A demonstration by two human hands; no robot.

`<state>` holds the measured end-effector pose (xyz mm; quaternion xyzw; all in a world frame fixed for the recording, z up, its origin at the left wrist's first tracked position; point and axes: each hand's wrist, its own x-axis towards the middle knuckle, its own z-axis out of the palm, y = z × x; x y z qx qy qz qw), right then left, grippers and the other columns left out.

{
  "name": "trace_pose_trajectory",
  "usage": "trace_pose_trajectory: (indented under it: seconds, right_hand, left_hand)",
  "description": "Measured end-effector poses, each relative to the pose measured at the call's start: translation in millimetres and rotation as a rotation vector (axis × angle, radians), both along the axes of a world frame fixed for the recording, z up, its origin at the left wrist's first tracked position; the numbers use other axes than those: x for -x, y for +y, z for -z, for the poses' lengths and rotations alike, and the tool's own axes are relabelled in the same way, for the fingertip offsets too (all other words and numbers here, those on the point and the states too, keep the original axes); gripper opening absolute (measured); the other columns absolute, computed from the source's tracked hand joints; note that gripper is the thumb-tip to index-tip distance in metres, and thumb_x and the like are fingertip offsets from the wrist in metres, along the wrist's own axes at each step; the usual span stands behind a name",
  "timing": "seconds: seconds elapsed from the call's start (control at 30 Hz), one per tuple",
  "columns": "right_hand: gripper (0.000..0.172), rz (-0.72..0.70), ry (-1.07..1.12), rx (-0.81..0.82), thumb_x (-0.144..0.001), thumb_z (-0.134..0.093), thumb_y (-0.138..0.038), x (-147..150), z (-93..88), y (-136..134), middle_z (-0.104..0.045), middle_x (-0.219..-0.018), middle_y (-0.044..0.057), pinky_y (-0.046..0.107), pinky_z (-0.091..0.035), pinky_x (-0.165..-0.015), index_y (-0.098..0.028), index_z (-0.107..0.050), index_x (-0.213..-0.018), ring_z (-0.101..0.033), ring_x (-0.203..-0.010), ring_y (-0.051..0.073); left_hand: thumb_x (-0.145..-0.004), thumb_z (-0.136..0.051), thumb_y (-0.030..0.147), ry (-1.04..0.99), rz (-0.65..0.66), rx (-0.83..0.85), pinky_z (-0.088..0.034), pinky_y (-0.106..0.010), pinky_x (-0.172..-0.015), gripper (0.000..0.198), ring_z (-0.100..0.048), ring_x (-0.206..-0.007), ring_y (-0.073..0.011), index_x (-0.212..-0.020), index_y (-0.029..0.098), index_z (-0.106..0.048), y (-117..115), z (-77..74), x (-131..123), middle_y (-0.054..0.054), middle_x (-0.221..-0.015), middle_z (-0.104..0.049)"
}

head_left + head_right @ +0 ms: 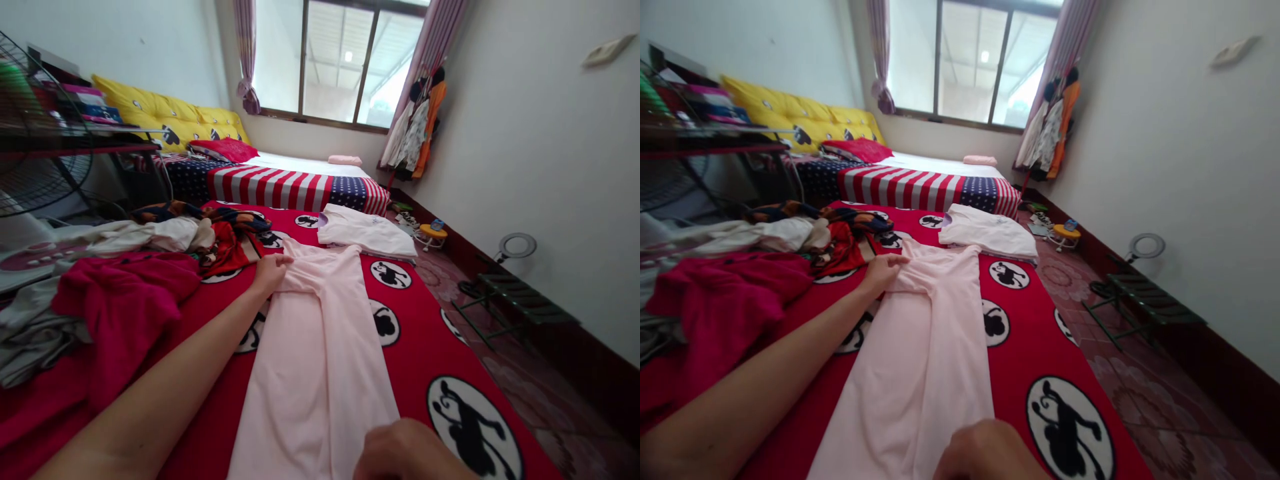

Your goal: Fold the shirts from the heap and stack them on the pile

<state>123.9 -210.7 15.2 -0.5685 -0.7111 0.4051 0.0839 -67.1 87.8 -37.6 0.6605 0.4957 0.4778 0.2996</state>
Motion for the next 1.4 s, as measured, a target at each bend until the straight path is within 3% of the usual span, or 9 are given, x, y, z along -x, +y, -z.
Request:
trace_pose_trajectory:
  seconds: [0.13,0.3,0.43,0.57,0.77,0.9,1.13,1.23,1.4]
  right_hand:
    - [0.034,0.288,0.175,-0.138,-0.085,-0.050,-0.043,-37.8,2.1,68.8,-0.062,-0.063,0.002,0.020,-0.040,-0.051,-0.015,-0.066,-0.072,-0.056,-0.055,0.011]
    - [0.022,0.587,0.185,-0.547,-0.074,-0.059,-0.035,-82.5,8.4,192.1,-0.067,-0.070,0.003,0.024,-0.046,-0.054,-0.016,-0.067,-0.082,-0.058,-0.055,0.013]
    - [0.026,0.612,-0.014,-0.706,-0.079,-0.050,-0.027,-88.1,9.9,271.3,-0.071,-0.074,0.005,0.024,-0.049,-0.058,-0.014,-0.069,-0.091,-0.064,-0.059,0.015]
    - [0.025,0.515,-0.153,-0.698,-0.074,-0.056,-0.019,-81.0,10.1,315.2,-0.073,-0.085,0.003,0.024,-0.049,-0.063,-0.019,-0.072,-0.094,-0.063,-0.059,0.012]
    - [0.011,0.432,-0.321,-0.595,-0.055,-0.071,-0.015,-76.1,7.6,330.1,-0.068,-0.062,0.001,0.025,-0.044,-0.060,-0.020,-0.072,-0.065,-0.061,-0.062,0.017]
    - [0.018,0.510,-0.336,-0.798,-0.073,-0.057,-0.022,-70.2,14.3,324.2,-0.071,-0.083,0.005,0.027,-0.045,-0.073,-0.019,-0.072,-0.082,-0.063,-0.078,0.018]
    - [0.029,0.468,-0.347,-0.920,-0.077,-0.051,-0.015,-48.4,37.8,293.5,-0.063,-0.111,0.013,0.033,-0.046,-0.086,-0.015,-0.067,-0.101,-0.062,-0.093,0.023]
    - [0.037,0.275,-0.294,-0.969,-0.086,-0.048,-0.025,-26.7,40.5,273.2,-0.058,-0.127,0.012,0.036,-0.040,-0.100,-0.016,-0.059,-0.120,-0.054,-0.115,0.024]
    - [0.049,-0.049,-0.391,-0.696,-0.093,-0.041,-0.040,2.1,51.9,247.9,-0.038,-0.149,0.010,0.050,-0.025,-0.110,-0.021,-0.044,-0.138,-0.033,-0.137,0.027]
  left_hand:
    - [-0.064,-0.046,0.004,0.018,-0.027,-0.046,-0.049,-0.035,-0.092,0.044,-0.065,-0.094,-0.0219,-0.096,0.016,-0.074,-1.3,19.9,0.4,-0.007,-0.097,-0.073]
    - [-0.069,-0.045,0.003,0.127,-0.016,-0.128,-0.046,-0.036,-0.098,0.049,-0.063,-0.105,-0.0214,-0.106,0.020,-0.072,-2.4,24.1,-1.9,-0.006,-0.108,-0.071]
    - [-0.072,-0.045,0.003,0.184,-0.020,-0.163,-0.043,-0.040,-0.103,0.049,-0.056,-0.119,-0.0244,-0.109,0.020,-0.071,-5.2,24.3,-2.8,-0.007,-0.114,-0.068]
    - [-0.073,-0.046,0.003,0.236,-0.013,-0.224,-0.046,-0.037,-0.100,0.050,-0.058,-0.116,-0.0243,-0.111,0.022,-0.070,-7.6,23.2,-3.0,-0.007,-0.117,-0.066]
    - [-0.080,-0.044,0.007,0.266,-0.016,-0.289,-0.050,-0.031,-0.090,0.049,-0.063,-0.100,-0.0215,-0.122,0.023,-0.064,-13.9,16.3,-3.4,-0.007,-0.116,-0.065]
    - [-0.080,-0.044,0.007,0.285,-0.079,-0.317,-0.048,-0.031,-0.093,0.054,-0.061,-0.103,-0.0228,-0.129,0.023,-0.058,-16.2,13.8,-4.2,-0.007,-0.124,-0.060]
    - [-0.078,-0.046,0.008,0.339,-0.100,-0.266,-0.049,-0.031,-0.088,0.054,-0.062,-0.093,-0.0226,-0.130,0.019,-0.057,-12.4,16.4,-5.8,-0.011,-0.114,-0.058]
    - [-0.076,-0.047,0.009,0.278,-0.100,-0.254,-0.049,-0.031,-0.089,0.052,-0.061,-0.093,-0.0222,-0.126,0.016,-0.059,-7.4,18.0,-4.8,-0.011,-0.108,-0.059]
    - [-0.074,-0.053,0.011,0.142,-0.075,-0.219,-0.046,-0.033,-0.097,0.043,-0.060,-0.103,-0.0227,-0.115,0.016,-0.066,-0.3,21.0,2.4,-0.009,-0.109,-0.062]
